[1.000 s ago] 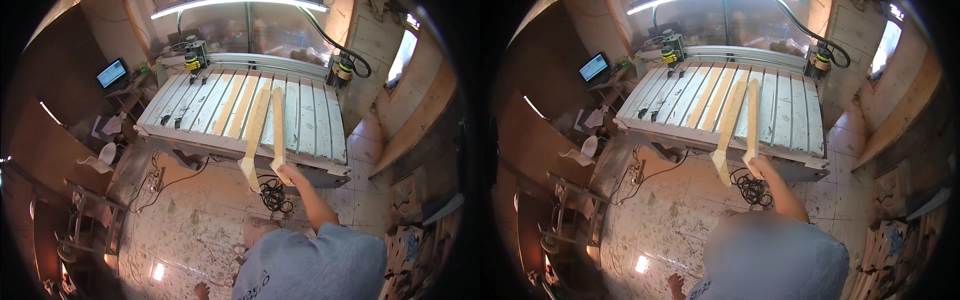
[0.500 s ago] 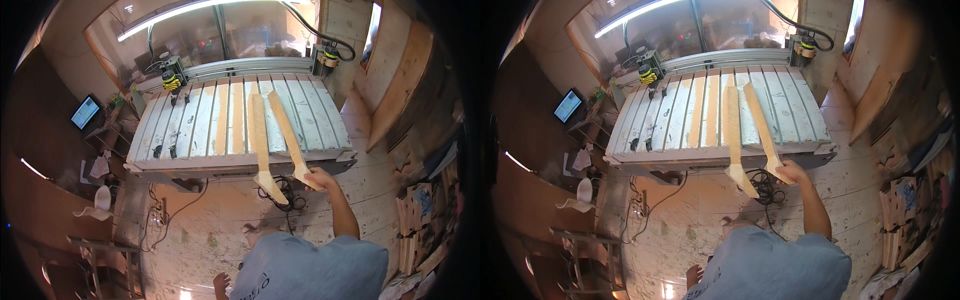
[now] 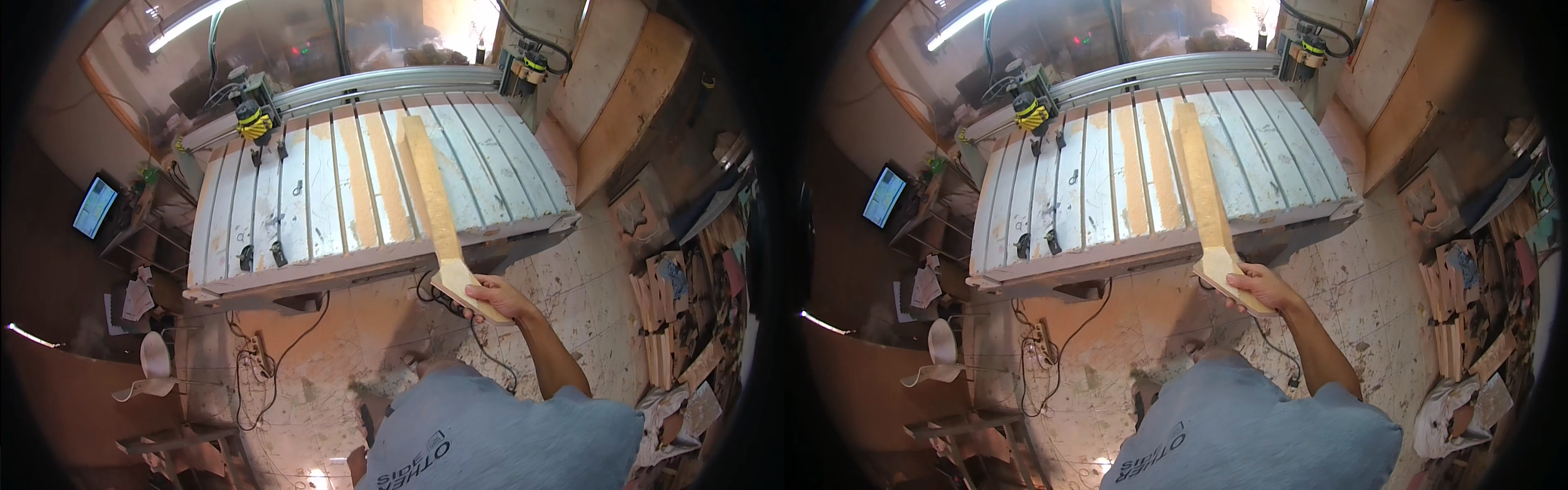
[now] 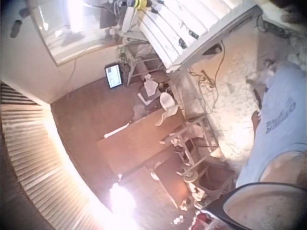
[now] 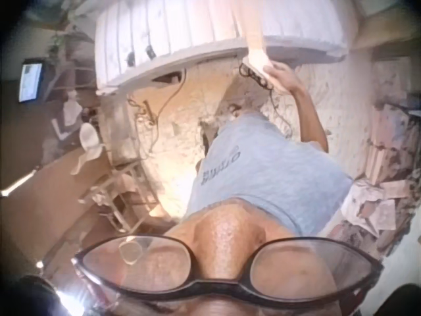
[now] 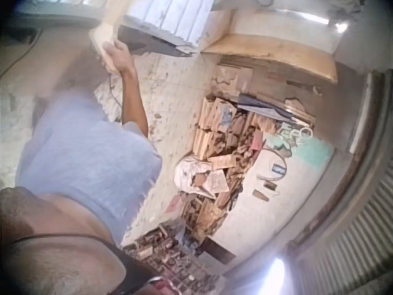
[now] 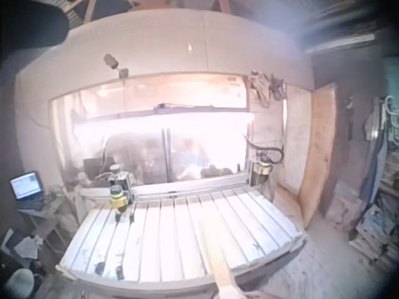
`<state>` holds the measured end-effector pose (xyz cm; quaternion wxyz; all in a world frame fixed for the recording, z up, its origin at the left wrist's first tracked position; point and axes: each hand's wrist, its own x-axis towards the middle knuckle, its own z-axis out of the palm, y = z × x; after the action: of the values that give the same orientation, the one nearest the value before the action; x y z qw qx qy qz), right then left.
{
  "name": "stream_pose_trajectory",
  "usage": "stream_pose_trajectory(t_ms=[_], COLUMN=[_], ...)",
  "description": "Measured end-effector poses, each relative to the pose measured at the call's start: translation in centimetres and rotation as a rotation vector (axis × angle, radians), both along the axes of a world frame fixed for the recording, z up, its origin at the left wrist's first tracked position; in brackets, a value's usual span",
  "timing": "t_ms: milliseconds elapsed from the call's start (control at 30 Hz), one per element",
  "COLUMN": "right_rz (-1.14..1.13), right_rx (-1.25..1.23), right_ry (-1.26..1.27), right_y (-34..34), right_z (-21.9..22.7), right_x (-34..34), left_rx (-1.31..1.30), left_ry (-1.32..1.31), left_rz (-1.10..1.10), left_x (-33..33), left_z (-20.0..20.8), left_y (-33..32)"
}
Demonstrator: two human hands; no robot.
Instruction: The person handles a wooden guitar neck, turns it over, and then places it into a CNC machine, securing it with clamps and operating a small wireless keyboard.
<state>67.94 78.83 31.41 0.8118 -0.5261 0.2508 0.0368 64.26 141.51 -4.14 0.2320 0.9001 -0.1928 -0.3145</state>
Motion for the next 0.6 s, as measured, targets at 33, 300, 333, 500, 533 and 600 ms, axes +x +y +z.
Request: stream_pose_trajectory(t_ms=[33, 300, 333, 500, 533, 600], right_rz=[0.013, 0.078, 0.071, 0.152, 0.152, 0.148], right_rx=[-0.048, 0.129, 0.133, 0.192, 0.222, 0.274], right_ry=[0.023, -0.037, -0.025, -0.046, -0.054, -0.071], right_y=[1.7, 16.1, 17.6, 24.8, 25.9, 27.4], right_z=[-0.1, -1.5, -1.6, 0.1, 0.3, 0.2], right_x=[0.9, 7.9, 8.3, 10.7, 10.7, 10.6], left_rx=[0.068, -0.309, -0.265, -0.439, -0.526, -0.721], left_ry=[0.005, 0.55, 0.551, 0.51, 0.521, 0.638], left_rz=[-0.094, 0.797, 0.881, 0.836, 0.794, 0.674], left_x=[2.0, 19.0, 20.3, 29.3, 31.2, 34.4], left_z=[-1.1, 2.8, 3.7, 7.5, 8.8, 14.5], left_y=[0.5, 4.1, 4.3, 6.8, 5.4, -0.8])
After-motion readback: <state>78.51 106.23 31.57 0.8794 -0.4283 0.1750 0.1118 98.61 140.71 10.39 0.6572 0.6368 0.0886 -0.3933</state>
